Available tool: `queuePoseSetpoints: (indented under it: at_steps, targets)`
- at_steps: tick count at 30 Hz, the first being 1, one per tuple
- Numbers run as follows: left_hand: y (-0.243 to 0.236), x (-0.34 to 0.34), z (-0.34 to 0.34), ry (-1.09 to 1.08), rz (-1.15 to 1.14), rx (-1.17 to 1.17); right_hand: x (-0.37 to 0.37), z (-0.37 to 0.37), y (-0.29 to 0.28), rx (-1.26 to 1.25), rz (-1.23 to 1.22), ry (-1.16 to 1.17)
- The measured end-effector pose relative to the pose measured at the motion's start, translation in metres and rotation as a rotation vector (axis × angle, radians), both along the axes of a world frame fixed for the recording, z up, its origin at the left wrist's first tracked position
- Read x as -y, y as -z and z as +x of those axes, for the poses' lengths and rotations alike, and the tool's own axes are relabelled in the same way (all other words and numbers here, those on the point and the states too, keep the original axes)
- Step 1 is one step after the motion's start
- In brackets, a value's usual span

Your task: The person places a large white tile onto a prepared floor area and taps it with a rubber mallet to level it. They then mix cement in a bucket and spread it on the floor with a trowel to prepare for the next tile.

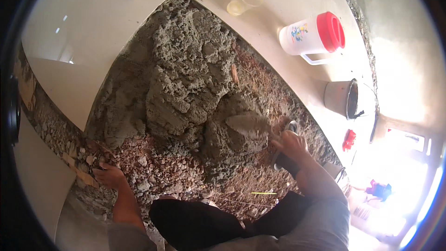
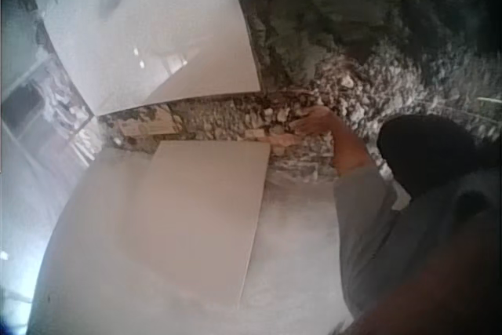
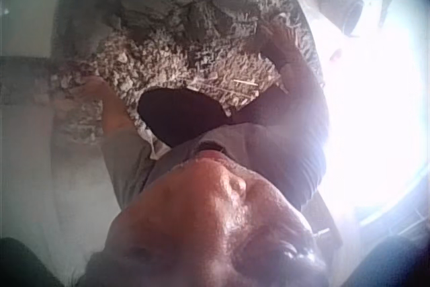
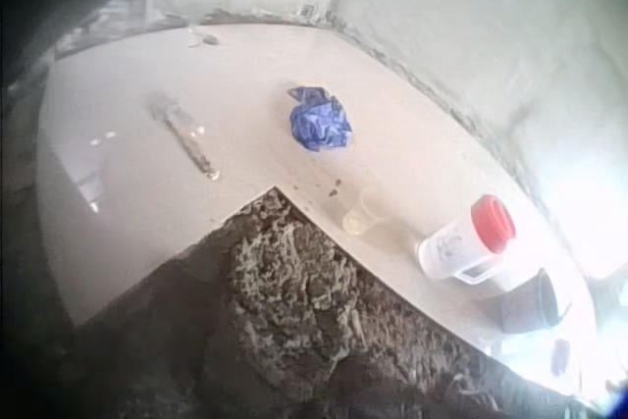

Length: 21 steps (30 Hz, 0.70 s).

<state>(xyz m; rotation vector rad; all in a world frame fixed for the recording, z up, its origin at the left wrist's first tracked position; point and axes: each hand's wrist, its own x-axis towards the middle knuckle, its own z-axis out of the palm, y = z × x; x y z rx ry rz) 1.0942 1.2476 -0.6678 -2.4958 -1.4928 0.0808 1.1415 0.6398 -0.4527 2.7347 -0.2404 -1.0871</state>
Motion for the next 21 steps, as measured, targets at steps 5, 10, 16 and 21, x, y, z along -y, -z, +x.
queuePoseSetpoints:
  at_steps: [5,10,16,21]
  targets:
    - [-0.002,0.003,0.004,0.011,-0.098,0.049,0.012,0.067,0.046,0.100,-0.090,0.118]
    - [-0.003,0.006,0.008,0.067,-0.005,0.004,-0.029,0.090,0.006,0.253,0.103,0.246]
    - [0.001,0.003,0.007,0.063,0.001,0.030,-0.074,0.148,0.025,0.160,0.036,0.302]
    - [0.005,0.003,0.003,0.134,0.082,0.063,-0.067,0.170,0.022,0.149,0.044,0.283]
